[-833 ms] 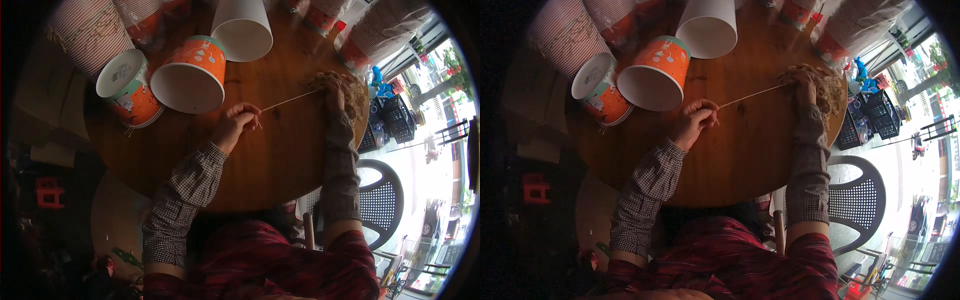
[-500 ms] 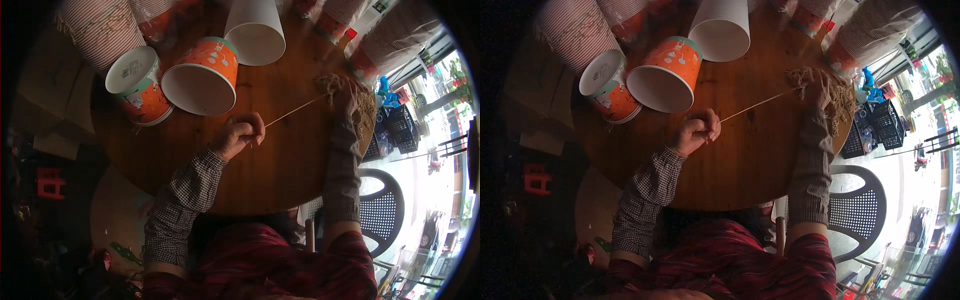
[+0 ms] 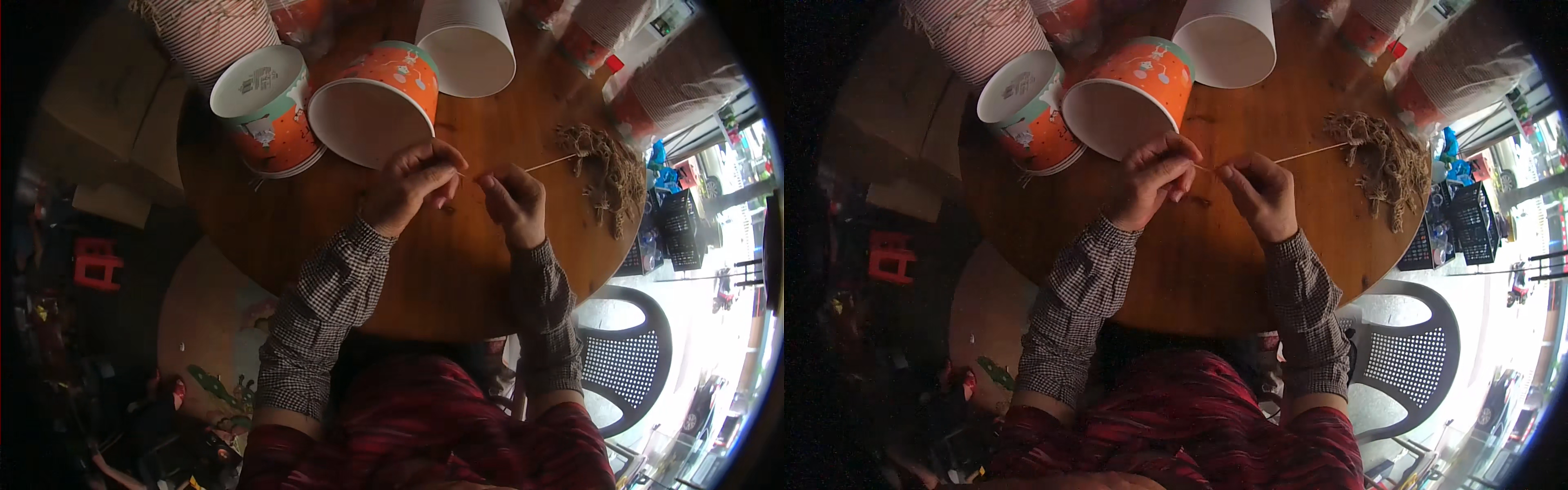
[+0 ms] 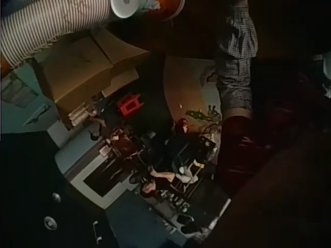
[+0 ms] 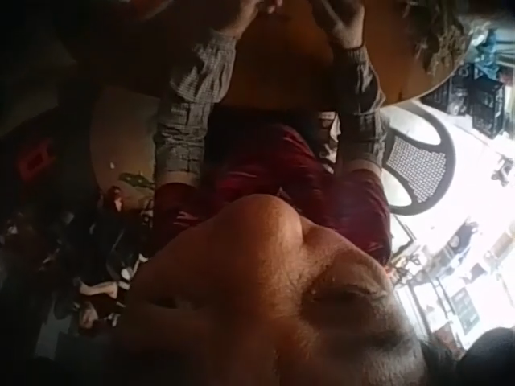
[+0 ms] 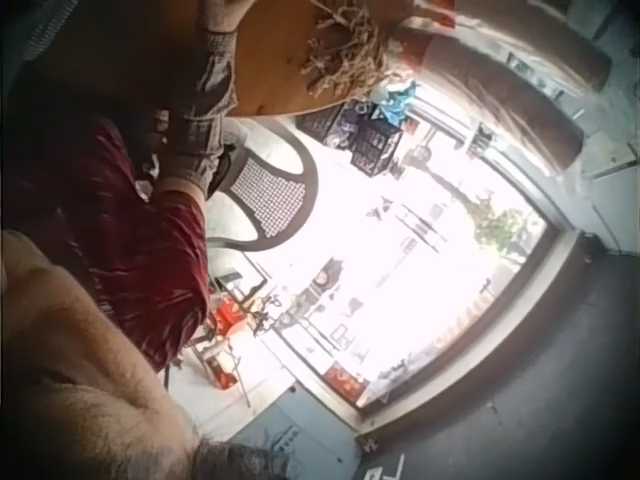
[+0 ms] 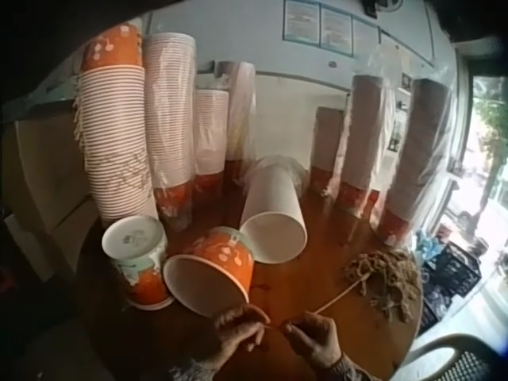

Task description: Threading and tying cord handles through pre-punched holes in paper buckets.

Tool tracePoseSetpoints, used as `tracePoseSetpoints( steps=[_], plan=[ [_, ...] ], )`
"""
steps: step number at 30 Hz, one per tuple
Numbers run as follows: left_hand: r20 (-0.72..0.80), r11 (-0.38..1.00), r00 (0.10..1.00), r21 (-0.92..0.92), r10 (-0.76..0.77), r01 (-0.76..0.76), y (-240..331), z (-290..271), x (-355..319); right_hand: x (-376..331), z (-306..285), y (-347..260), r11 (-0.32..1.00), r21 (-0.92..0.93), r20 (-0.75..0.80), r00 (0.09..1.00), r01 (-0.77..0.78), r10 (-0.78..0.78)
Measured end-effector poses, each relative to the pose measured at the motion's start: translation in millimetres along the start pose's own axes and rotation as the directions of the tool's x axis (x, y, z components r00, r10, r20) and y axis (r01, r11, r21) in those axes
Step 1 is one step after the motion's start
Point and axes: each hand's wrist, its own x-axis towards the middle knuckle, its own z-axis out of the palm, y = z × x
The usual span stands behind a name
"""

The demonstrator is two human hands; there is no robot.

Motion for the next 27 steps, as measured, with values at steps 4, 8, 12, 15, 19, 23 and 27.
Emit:
tracePoseSetpoints(
  steps=[4, 8, 12, 15, 19, 23, 27],
  plan=[
    [0.009, 0.990, 0.999, 0.137, 0.034, -0.034, 3, 5, -3, -7, 15, 0, 0.992, -0.050, 0.043, 0.992, 0.117, -0.115],
    [-0.013, 0.986, 0.998, 0.151, 0.068, -0.066, 2, 6, -3, -9, 20, 2, 0.993, 0.042, 0.003, 0.994, 0.107, -0.107],
    [-0.174, 0.966, 0.972, 0.231, 0.160, -0.118, 3, 2, -3, -11, 13, 0, 0.988, 0.109, -0.014, 0.994, 0.107, -0.106],
    [-0.241, 0.939, 0.962, 0.340, 0.130, -0.041, 7, 7, -4, -13, 11, -1, 0.985, 0.120, -0.017, 0.993, 0.122, -0.121],
    [-0.148, 0.913, 0.986, 0.408, 0.080, -0.013, 1, 7, -5, -12, 11, -2, 0.978, 0.152, -0.030, 0.990, 0.144, -0.141],
    [-0.094, 0.910, 0.983, 0.401, 0.155, -0.105, -4, 9, -5, -10, 10, -3, 0.985, 0.085, -0.029, 0.988, 0.153, -0.151],
    [-0.158, 0.912, 0.959, 0.376, 0.237, -0.164, 2, 10, -6, -6, 10, -1, 0.984, -0.152, 0.198, 0.978, 0.097, -0.066]
  ],
)
